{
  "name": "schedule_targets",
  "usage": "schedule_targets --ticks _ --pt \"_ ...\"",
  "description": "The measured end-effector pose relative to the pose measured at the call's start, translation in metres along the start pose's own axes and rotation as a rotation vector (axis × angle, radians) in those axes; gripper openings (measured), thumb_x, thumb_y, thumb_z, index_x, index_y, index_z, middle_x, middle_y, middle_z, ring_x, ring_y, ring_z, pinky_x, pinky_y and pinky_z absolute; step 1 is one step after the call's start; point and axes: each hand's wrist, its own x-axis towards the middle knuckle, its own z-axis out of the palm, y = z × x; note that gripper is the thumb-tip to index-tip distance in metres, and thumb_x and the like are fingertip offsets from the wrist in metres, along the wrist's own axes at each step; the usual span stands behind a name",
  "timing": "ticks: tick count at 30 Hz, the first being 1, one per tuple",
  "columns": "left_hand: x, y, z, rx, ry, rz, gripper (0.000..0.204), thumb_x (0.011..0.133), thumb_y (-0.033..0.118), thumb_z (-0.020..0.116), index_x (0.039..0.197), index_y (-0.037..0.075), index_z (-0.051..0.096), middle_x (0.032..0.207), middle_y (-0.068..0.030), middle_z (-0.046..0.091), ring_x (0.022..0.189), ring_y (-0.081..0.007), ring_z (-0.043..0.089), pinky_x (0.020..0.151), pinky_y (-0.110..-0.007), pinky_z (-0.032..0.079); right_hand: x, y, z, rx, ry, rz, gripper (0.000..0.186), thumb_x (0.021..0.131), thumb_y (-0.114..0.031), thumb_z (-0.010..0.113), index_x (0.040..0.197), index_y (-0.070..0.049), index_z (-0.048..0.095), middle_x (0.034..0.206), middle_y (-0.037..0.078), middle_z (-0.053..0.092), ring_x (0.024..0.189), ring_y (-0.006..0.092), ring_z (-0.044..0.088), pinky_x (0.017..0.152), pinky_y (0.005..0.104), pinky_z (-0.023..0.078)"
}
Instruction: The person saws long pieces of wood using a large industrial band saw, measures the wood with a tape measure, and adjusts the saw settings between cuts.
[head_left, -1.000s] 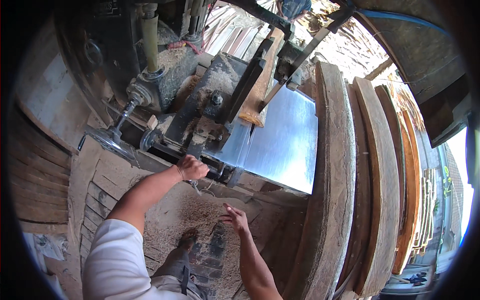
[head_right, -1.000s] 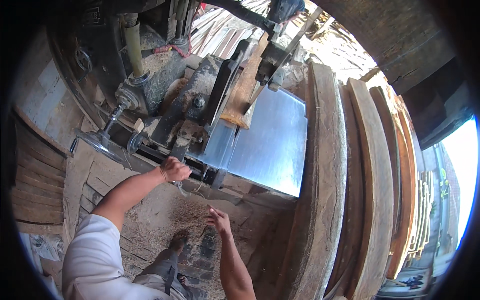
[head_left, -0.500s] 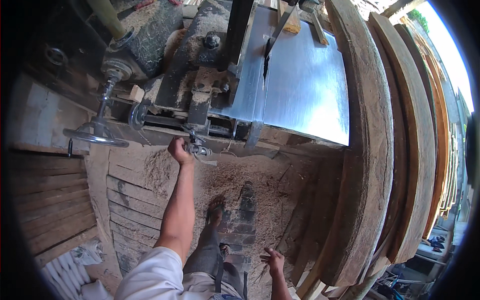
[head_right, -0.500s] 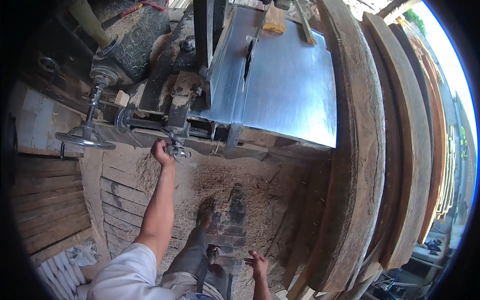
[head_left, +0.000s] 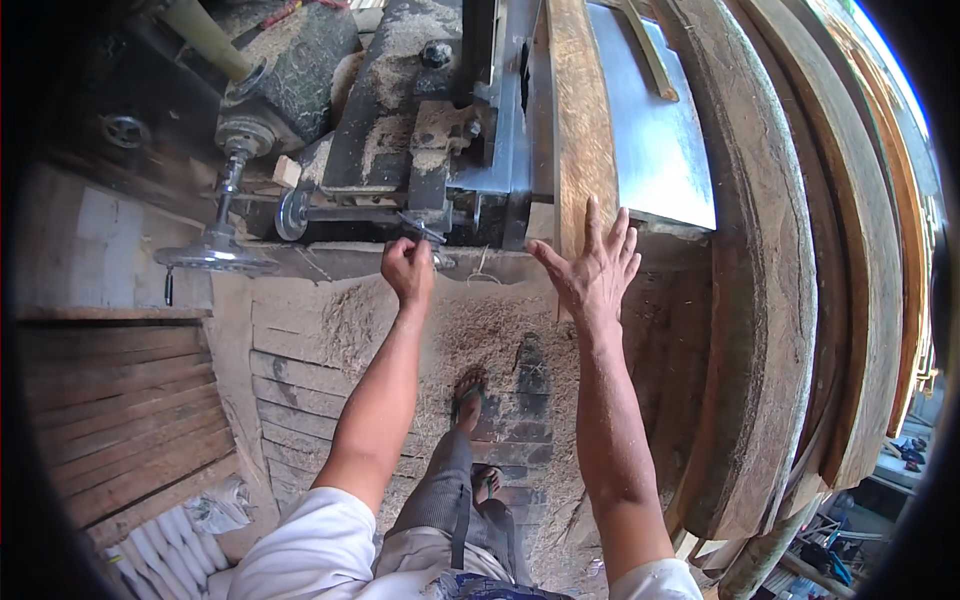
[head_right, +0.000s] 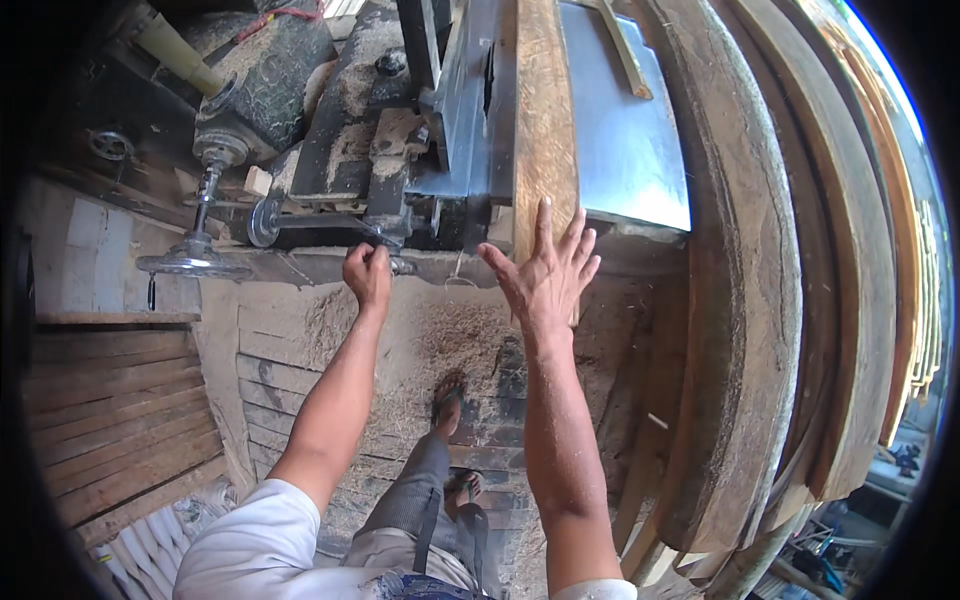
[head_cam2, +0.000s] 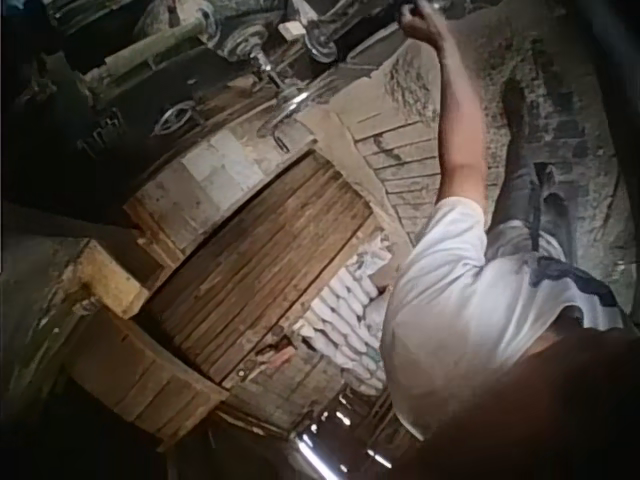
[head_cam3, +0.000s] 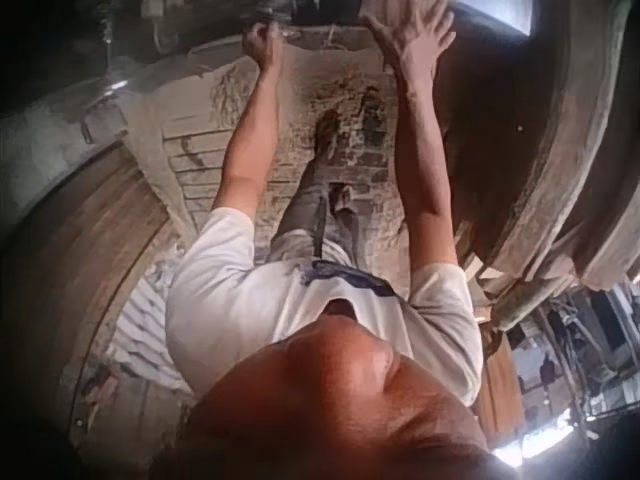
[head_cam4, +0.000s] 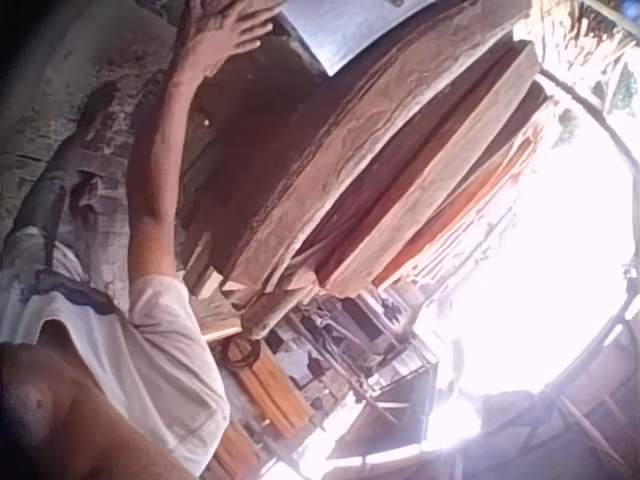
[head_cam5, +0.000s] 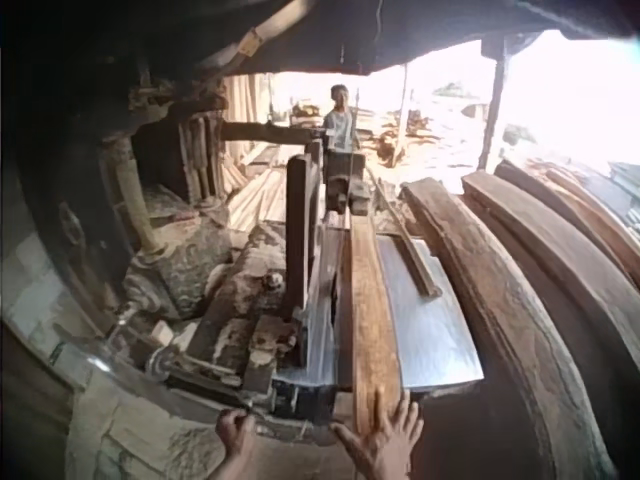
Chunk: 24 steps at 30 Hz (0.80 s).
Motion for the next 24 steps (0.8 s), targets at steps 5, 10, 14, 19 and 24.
schedule_targets --ticks 5,10,14,19,24 --pt "0.018 -0.022 -0.005 -0.289 -0.128 -0.434 0.024 0.072 0.020 0.058 0.059 0.001 0.052 0.056 -0.0013 0.046 0.054 -0.0138 0.044 0.045 -0.033 0.034 -0.112 0.036 -0.011 -0.013 -0.149 0.140 0.076 0.074 -0.041 0.067 0.144 -0.029 0.040 0.155 0.018 0.017 0.123 0.0424 0.039 0.096 0.0519 0.040" --pt "0.024 -0.018 0.011 -0.675 -0.147 -0.773 0.025 0.072 0.021 0.062 0.068 -0.003 0.057 0.068 -0.0073 0.056 0.061 -0.0184 0.051 0.050 -0.041 0.044 -0.176 0.074 -0.014 -0.108 -0.076 0.128 0.077 0.073 -0.035 0.071 0.143 -0.027 0.042 0.155 0.015 0.020 0.121 0.0396 0.042 0.100 0.0479 0.039" --pt "0.027 -0.013 0.005 -0.666 -0.196 -0.755 0.023 0.071 0.025 0.063 0.076 0.003 0.062 0.073 -0.0079 0.059 0.064 -0.0232 0.058 0.049 -0.044 0.049 -0.182 0.080 -0.012 -0.102 -0.044 0.106 0.077 0.072 -0.032 0.070 0.143 -0.025 0.042 0.154 0.015 0.022 0.122 0.0398 0.043 0.102 0.0473 0.038" --pt "0.016 0.008 0.003 -0.726 -0.275 -0.782 0.028 0.071 0.030 0.061 0.088 0.009 0.059 0.089 -0.0104 0.055 0.084 -0.0324 0.060 0.068 -0.063 0.049 -0.183 0.080 -0.018 -0.119 -0.064 0.121 0.078 0.072 -0.031 0.070 0.144 -0.024 0.040 0.153 0.017 0.022 0.123 0.0404 0.042 0.101 0.0481 0.038" --pt "0.017 -0.016 0.007 -0.701 -0.254 -0.833 0.018 0.073 0.028 0.058 0.074 0.011 0.055 0.080 -0.0087 0.053 0.071 -0.0280 0.058 0.059 -0.054 0.051 -0.185 0.075 -0.028 -0.075 -0.109 0.116 0.077 0.073 -0.033 0.070 0.144 -0.022 0.041 0.154 0.017 0.018 0.125 0.0402 0.038 0.100 0.0499 0.036"
